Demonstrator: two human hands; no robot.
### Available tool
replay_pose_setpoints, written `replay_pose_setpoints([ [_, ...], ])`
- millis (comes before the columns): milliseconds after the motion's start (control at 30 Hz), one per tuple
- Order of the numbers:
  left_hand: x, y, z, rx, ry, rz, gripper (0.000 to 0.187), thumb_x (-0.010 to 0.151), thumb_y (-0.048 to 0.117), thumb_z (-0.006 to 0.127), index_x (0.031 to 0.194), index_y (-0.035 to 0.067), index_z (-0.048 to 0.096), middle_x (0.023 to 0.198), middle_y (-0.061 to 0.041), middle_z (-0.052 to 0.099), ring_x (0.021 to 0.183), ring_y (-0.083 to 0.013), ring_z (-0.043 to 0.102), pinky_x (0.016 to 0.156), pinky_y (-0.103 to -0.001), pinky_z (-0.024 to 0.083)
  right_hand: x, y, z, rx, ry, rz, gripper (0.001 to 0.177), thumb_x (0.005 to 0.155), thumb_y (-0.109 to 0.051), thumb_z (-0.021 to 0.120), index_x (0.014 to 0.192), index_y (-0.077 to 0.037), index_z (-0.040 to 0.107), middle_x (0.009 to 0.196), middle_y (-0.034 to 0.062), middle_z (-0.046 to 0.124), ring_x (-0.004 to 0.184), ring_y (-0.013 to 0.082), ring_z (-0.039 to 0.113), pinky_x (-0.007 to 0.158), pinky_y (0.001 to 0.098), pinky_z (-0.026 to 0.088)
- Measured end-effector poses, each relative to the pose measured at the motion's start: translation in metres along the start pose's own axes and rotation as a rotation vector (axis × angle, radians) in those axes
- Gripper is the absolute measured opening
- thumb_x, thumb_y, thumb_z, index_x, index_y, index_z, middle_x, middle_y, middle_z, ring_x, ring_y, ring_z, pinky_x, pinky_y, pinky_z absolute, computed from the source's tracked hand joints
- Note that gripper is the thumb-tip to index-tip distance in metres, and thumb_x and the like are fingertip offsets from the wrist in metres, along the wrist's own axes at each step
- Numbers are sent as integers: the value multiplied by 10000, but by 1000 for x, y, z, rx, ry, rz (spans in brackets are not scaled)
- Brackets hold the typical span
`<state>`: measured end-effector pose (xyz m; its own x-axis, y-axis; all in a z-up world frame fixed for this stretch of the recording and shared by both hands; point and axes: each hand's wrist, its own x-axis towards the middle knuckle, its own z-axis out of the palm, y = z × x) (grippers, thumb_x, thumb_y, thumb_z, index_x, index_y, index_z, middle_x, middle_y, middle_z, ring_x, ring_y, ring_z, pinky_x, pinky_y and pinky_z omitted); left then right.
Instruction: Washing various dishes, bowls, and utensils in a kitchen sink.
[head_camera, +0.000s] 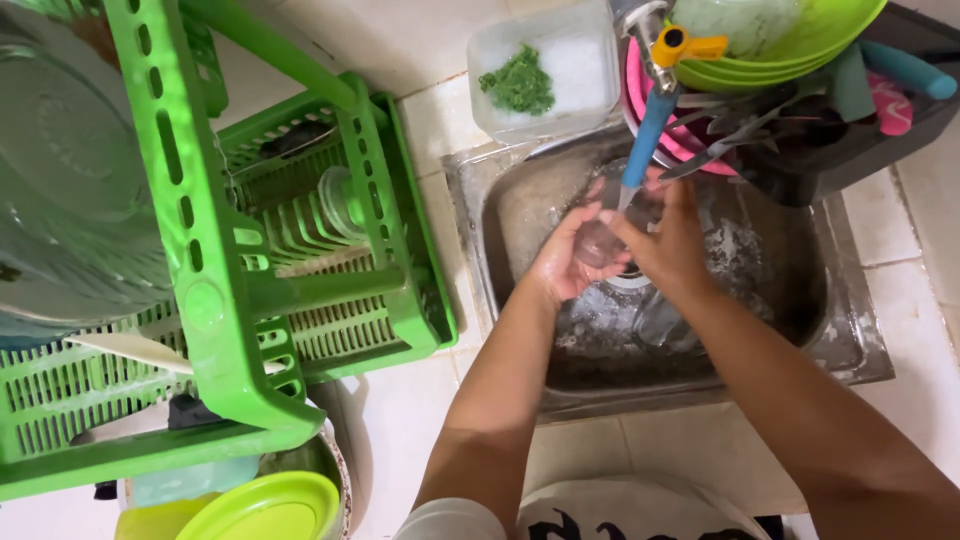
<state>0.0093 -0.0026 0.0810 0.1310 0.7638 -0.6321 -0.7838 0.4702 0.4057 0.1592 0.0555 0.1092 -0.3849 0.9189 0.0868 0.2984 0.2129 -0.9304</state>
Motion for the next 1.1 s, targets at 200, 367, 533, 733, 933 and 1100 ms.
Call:
replay_pose_setpoints([
  [200, 27, -14, -47, 33, 84, -44, 628, 924, 530, 632, 1415, 144, 564, 1158, -137, 706, 875, -279, 746, 729, -369, 633, 4, 24, -7, -91, -398, 360, 355, 880, -311, 802, 1153, -91, 747, 953, -28, 746, 978, 199, 741, 927, 378, 587],
  [367, 48, -14, -53, -39, 86, -12, 569, 940, 490, 689, 1281, 40, 625, 1110, -147, 713, 834, -240, 722, 681, -331, 603, 13, 8, -18, -510, -568, -783, 266, 815, -180, 768, 1078, -189, 726, 1077, 9, 736, 1166, 200, 644, 1087, 471, 468],
  [533, 51, -16, -40, 95, 154, 157, 452, 916, 401, 777, 1150, 36, 650, 997, -113, 721, 761, -210, 676, 613, -306, 560, 5, 45, 17, -633, -566, -729, 318, 784, -197, 720, 1100, -183, 754, 1182, 60, 729, 1158, 281, 629, 1048, 584, 379],
  [733, 34, -15, -32, -119, 151, 330, 342, 910, 307, 785, 1138, 113, 619, 983, -79, 696, 806, -188, 677, 654, -294, 565, 14, 40, 9, 370, -593, 355, 295, 1032, -215, 632, 1313, -147, 692, 1258, 164, 745, 1201, 279, 685, 1058, 376, 507],
  [933, 34, -13, -30, -131, 173, 161, 424, 917, 380, 720, 1159, 53, 601, 961, -110, 720, 797, -235, 711, 603, -318, 598, 18, 45, 7, -696, -787, -372, 270, 925, -257, 675, 1178, -229, 764, 1276, 61, 715, 1197, 250, 612, 1037, 363, 454],
  [1100, 42, -31, -48, -237, 88, 397, 412, 908, 260, 782, 1244, 165, 562, 1027, -53, 694, 882, -192, 701, 712, -284, 580, 21, 18, 9, 328, -562, 535, 272, 1042, -305, 592, 1239, -199, 746, 1274, 94, 757, 1262, 268, 640, 1097, 348, 435],
])
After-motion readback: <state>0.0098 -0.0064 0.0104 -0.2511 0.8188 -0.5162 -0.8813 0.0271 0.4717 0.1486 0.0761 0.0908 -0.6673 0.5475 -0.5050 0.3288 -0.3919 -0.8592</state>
